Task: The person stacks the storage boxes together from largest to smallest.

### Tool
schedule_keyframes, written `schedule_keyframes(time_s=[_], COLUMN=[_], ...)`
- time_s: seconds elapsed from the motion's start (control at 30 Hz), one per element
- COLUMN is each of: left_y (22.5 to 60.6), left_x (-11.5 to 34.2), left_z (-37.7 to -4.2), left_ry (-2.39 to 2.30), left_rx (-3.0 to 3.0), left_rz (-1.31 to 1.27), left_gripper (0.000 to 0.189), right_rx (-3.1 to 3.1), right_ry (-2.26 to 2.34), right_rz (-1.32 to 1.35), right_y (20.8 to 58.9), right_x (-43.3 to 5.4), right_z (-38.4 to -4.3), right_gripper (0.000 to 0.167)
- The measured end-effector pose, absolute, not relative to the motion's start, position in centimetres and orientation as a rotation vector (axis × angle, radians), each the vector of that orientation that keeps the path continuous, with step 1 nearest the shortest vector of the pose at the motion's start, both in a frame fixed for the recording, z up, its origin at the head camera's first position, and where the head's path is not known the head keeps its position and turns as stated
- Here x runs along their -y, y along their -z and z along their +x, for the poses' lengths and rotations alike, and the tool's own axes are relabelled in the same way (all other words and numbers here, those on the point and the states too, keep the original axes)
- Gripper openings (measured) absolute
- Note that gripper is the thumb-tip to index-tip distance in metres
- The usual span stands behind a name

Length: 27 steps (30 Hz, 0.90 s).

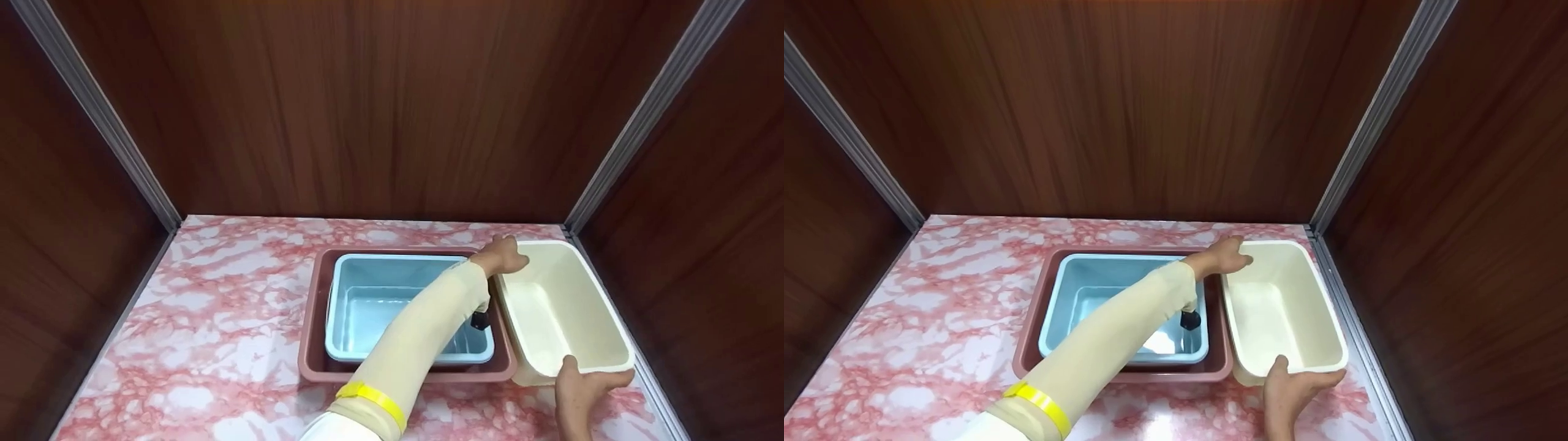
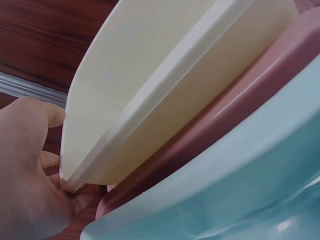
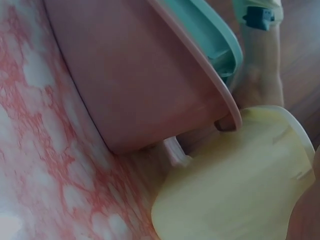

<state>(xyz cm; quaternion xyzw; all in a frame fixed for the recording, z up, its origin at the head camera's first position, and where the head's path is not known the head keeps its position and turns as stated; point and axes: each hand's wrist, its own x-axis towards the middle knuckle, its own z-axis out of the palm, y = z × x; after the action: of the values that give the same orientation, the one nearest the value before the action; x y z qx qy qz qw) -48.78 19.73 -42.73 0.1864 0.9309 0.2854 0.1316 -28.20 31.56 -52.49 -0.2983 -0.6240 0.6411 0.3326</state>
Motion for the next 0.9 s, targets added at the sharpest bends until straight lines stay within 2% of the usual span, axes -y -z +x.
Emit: schedule_keyframes(time_s=[0.53, 0.9], left_y=[41.3, 40.4], left_x=[-19.9, -18.9], left_z=[-49.2, -50.3], left_ry=[-1.111, -1.222], left_rx=[-2.672, -2.753], left_rz=[0.525, 0.494], left_gripper=[0.058, 0.052], right_rx=[1.522, 1.418], right_ry=[-1.550, -1.645], right_rz=[-0.660, -0.530], right_y=[50.3, 47.5], right_x=[-32.0, -32.9], right_z=[-29.3, -30.6], right_gripper=[0.095, 0.095])
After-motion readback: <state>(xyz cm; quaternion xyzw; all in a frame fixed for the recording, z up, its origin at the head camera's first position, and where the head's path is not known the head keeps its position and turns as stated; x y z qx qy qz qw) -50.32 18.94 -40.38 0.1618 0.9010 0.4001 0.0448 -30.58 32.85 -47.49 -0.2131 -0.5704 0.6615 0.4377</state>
